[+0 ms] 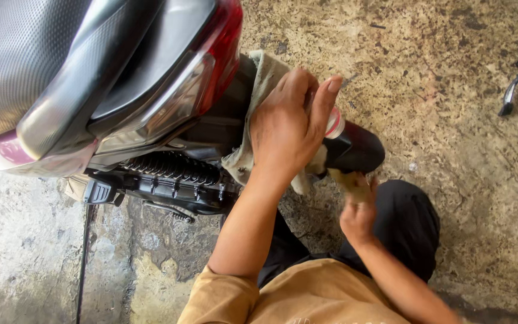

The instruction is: The person cleans the engine components and the rear mudguard of a motorcycle with a sponge and a cloth.

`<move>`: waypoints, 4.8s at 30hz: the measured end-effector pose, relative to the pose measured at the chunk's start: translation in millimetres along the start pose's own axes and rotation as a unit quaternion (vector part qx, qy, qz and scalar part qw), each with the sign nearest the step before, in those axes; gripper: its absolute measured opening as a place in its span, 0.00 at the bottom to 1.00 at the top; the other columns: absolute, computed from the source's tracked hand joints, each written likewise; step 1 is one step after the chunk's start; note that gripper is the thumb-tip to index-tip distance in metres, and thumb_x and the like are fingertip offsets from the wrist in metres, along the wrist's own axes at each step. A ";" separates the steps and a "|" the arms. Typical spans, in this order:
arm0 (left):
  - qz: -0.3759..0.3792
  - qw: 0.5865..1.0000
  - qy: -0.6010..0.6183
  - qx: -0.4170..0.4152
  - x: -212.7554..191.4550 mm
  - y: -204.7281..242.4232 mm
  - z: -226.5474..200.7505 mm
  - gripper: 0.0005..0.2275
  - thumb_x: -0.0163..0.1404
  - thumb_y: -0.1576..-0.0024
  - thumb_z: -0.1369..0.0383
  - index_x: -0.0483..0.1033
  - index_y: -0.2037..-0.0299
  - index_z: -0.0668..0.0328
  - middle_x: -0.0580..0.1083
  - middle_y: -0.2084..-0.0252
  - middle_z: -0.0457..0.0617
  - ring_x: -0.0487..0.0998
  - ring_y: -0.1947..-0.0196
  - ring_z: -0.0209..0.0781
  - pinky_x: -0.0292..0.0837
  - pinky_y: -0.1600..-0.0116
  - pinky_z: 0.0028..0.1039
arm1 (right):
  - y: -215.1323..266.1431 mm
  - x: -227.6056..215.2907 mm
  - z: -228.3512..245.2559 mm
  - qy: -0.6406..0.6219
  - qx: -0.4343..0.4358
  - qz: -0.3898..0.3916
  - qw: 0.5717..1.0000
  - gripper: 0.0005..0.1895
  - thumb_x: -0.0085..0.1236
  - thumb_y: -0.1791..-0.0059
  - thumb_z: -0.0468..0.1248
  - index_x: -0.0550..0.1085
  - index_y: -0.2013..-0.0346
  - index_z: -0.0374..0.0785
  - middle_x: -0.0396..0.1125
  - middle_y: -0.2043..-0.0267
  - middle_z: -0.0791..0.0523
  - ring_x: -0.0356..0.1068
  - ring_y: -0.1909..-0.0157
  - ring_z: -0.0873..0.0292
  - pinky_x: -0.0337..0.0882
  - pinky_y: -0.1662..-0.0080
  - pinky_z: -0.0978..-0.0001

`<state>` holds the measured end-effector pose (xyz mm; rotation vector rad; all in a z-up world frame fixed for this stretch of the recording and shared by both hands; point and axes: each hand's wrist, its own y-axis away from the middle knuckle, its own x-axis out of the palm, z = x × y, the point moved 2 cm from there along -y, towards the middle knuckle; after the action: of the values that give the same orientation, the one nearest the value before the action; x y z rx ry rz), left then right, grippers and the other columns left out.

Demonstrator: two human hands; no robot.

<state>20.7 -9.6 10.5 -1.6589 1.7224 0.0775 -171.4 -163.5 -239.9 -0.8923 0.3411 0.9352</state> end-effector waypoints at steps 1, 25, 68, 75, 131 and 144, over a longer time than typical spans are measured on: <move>-0.001 1.000 0.005 0.002 1.5 -1.4 -2.1 0.16 0.49 0.34 0.53 0.71 0.66 0.57 0.71 0.72 0.47 0.72 0.76 0.45 0.65 0.69 0.36 | 3.0 -6.1 -11.2 -0.127 0.171 -0.047 0.976 0.15 0.44 0.38 0.36 0.68 0.40 0.30 0.64 0.41 0.46 0.62 0.37 0.40 0.58 0.31 0.47; -0.063 0.994 -0.081 0.035 23.3 7.5 -14.8 0.14 0.51 0.32 0.56 0.73 0.60 0.59 0.71 0.66 0.49 0.74 0.69 0.47 0.69 0.65 0.33 | -127.6 -37.2 21.1 0.036 -0.241 0.162 0.956 0.23 0.54 0.49 0.38 0.73 0.40 0.34 0.64 0.33 0.44 0.60 0.30 0.40 0.54 0.31 0.39; -0.462 0.823 0.324 -0.071 -4.1 57.5 33.0 0.24 0.36 0.29 0.48 0.65 0.62 0.67 0.67 0.64 0.57 0.68 0.67 0.44 0.67 0.57 0.32 | -329.0 51.1 171.1 -0.195 -0.271 0.285 0.898 0.13 0.52 0.53 0.26 0.78 0.55 0.36 0.73 0.59 0.47 0.75 0.58 0.47 0.74 0.57 0.61; -0.460 0.863 0.200 -0.057 6.2 50.3 29.1 0.25 0.31 0.28 0.47 0.63 0.62 0.64 0.68 0.65 0.55 0.70 0.69 0.42 0.69 0.61 0.28 | -376.0 103.2 125.6 -0.394 -0.123 0.421 0.808 0.09 0.53 0.44 0.29 0.79 0.50 0.35 0.75 0.63 0.53 0.74 0.63 0.59 0.74 0.60 0.67; -0.502 0.833 -0.203 -0.111 72.5 -33.6 1.5 0.23 0.36 0.28 0.51 0.69 0.63 0.65 0.69 0.67 0.50 0.69 0.72 0.40 0.63 0.64 0.28 | -273.9 135.5 -150.3 -0.425 0.259 0.811 0.307 0.20 0.52 0.45 0.34 0.71 0.38 0.35 0.72 0.46 0.57 0.69 0.47 0.63 0.71 0.45 0.66; -0.424 0.868 -0.253 -0.058 71.0 -30.7 -9.8 0.21 0.38 0.28 0.55 0.69 0.68 0.64 0.70 0.70 0.52 0.74 0.71 0.45 0.66 0.65 0.33 | -379.0 24.4 -6.5 -0.638 0.298 0.329 0.628 0.26 0.56 0.49 0.34 0.62 0.37 0.42 0.66 0.43 0.55 0.71 0.42 0.55 0.78 0.43 0.55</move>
<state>50.5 -79.5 -6.6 -2.1087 0.5254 0.1805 150.8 -262.0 -64.5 0.7101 -0.3189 1.7520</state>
